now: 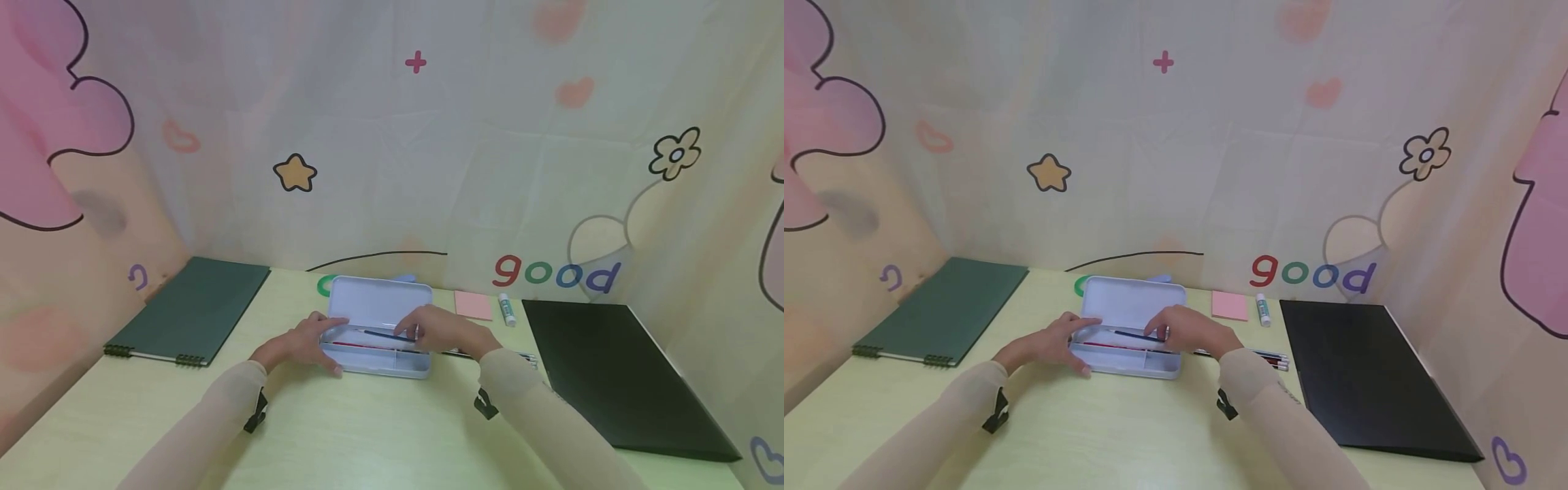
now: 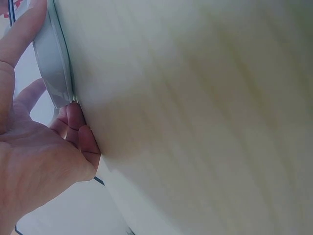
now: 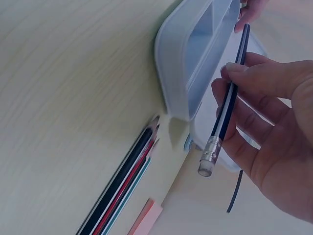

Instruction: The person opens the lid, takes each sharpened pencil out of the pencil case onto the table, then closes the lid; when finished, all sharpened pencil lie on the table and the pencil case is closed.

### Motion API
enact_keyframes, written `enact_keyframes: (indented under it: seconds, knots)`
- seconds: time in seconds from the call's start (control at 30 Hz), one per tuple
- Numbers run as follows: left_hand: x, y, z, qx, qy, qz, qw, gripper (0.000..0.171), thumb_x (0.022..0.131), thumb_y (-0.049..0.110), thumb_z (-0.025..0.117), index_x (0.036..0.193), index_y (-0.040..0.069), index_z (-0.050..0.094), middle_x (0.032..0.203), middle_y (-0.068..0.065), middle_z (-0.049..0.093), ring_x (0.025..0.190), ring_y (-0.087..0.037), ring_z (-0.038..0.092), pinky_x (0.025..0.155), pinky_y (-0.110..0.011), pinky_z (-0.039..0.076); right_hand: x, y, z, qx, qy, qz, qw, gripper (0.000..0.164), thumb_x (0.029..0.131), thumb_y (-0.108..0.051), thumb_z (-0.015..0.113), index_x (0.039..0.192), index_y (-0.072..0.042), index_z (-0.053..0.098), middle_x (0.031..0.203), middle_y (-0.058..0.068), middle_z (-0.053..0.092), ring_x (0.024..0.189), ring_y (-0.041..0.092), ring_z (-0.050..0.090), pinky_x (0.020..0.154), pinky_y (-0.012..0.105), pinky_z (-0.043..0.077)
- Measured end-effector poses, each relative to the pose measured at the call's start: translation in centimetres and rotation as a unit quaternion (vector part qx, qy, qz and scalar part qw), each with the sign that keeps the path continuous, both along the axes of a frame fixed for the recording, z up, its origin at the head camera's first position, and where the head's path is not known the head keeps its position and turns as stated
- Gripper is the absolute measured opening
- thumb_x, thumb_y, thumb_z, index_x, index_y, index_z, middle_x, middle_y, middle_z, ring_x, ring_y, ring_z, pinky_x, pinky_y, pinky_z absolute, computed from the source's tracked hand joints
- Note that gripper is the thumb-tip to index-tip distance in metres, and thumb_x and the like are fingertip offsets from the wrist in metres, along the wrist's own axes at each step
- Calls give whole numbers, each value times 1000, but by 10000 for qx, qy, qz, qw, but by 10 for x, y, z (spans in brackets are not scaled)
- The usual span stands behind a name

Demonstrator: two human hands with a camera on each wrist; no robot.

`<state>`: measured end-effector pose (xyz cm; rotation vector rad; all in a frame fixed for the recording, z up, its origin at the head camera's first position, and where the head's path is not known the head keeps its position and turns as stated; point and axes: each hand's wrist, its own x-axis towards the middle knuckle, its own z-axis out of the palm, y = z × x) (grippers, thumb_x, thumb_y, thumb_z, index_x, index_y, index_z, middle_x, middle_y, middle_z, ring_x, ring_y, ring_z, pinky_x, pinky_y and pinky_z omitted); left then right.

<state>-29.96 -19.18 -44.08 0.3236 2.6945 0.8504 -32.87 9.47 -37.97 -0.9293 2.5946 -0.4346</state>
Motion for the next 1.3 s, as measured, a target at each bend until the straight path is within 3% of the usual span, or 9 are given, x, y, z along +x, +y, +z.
enact_keyframes:
  seconds: [0.13,0.37,0.7,0.93,1.13,1.3]
  knots:
    - [1,1,1,1,-13,14,10000,95,72,36,90,153,26,40,136,-14,38,128,-33,39,109,-55,42,-1,17,0,-1,-76,-137,9999,35,90,-3,68,121,-19,73,101,-4,69,92,16,60,85,31,55]
    - [1,0,1,25,-21,30,10000,96,72,36,90,153,26,40,135,-14,39,127,-32,40,108,-56,42,-2,51,-2,-162,70,77,9998,33,90,-1,69,119,-14,74,98,0,72,88,15,64,84,31,57]
    - [0,-1,-1,59,-14,-22,10000,97,70,40,91,153,27,40,136,-13,39,127,-32,40,108,-56,42,3,97,-9,-317,24,-59,9995,31,89,0,68,117,-12,74,99,-2,72,90,15,63,82,30,55]
    - [-1,-2,-3,7,28,-10,10000,98,70,40,90,153,28,40,134,-13,40,126,-31,40,107,-55,43,6,121,-13,-404,-196,-292,9986,31,89,3,67,116,-9,74,105,3,73,90,15,62,83,29,56]
    - [-1,-1,-4,2,-23,-21,10000,98,71,41,90,153,27,40,135,-13,39,127,-32,40,108,-56,42,9,138,-21,-422,-51,-168,9990,28,88,4,68,112,-8,76,100,2,73,84,12,58,82,26,54]
    - [-1,-1,-2,28,-43,18,10000,98,71,40,90,153,27,40,136,-14,39,128,-33,39,109,-56,42,12,143,-26,-266,-74,-440,9987,29,87,6,68,112,-8,76,100,2,72,85,14,58,83,30,55]
